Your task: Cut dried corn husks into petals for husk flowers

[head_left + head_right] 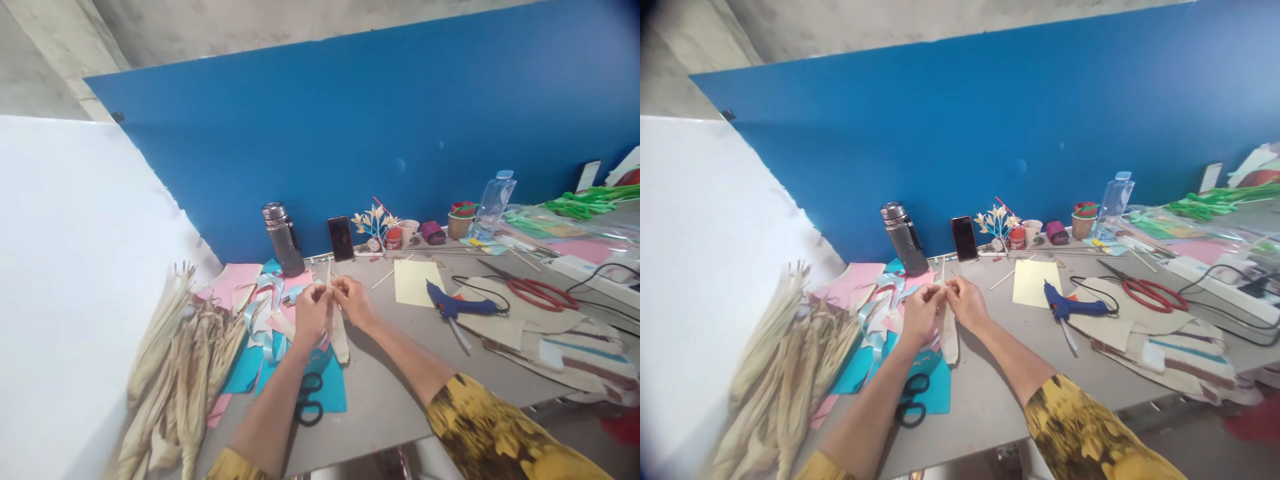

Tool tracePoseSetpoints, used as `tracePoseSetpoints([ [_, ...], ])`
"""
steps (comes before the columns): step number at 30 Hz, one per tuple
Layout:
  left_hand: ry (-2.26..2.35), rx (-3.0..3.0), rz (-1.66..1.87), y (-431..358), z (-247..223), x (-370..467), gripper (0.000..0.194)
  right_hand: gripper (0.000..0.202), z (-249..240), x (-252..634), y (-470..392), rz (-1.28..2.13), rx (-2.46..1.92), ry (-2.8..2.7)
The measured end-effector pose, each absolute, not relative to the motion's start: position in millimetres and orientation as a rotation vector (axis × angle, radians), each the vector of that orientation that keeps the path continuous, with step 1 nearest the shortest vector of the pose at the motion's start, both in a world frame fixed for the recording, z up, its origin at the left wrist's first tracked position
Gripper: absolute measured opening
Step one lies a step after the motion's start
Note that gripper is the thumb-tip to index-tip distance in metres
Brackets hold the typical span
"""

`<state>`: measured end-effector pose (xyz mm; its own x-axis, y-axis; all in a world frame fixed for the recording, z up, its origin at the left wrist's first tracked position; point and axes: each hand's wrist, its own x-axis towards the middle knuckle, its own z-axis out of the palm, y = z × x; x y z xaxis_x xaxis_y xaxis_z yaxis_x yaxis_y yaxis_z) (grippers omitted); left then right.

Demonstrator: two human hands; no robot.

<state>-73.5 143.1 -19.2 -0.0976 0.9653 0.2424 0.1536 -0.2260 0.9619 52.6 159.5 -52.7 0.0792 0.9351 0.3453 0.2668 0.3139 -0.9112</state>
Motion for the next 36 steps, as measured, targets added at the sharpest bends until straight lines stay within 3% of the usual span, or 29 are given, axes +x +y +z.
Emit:
tracePoseSetpoints([
  [5, 1.155, 1.177, 1.366, 150.1, -28.2, -74.1, 0.025, 0.015, -54.9, 50.6, 163.6, 0.791, -1.193, -1.372],
  [15, 1.214, 1.27, 1.392, 155.0, -39.9, -72.9, 0.016, 0.024, -49.0, 53.6, 166.6, 0.83, -1.165, -1.292],
  [23, 1.219, 1.315, 1.377, 158.6, -47.5, -74.3, 0.022, 0.029, -44.3, 55.6, 164.1, 0.811, -1.157, -1.326],
  [36, 1.246, 1.461, 1.355, 151.3, -31.2, -76.0, 0.023, 0.02, -41.6, 45.1, 149.4, 0.695, -1.187, -1.44],
])
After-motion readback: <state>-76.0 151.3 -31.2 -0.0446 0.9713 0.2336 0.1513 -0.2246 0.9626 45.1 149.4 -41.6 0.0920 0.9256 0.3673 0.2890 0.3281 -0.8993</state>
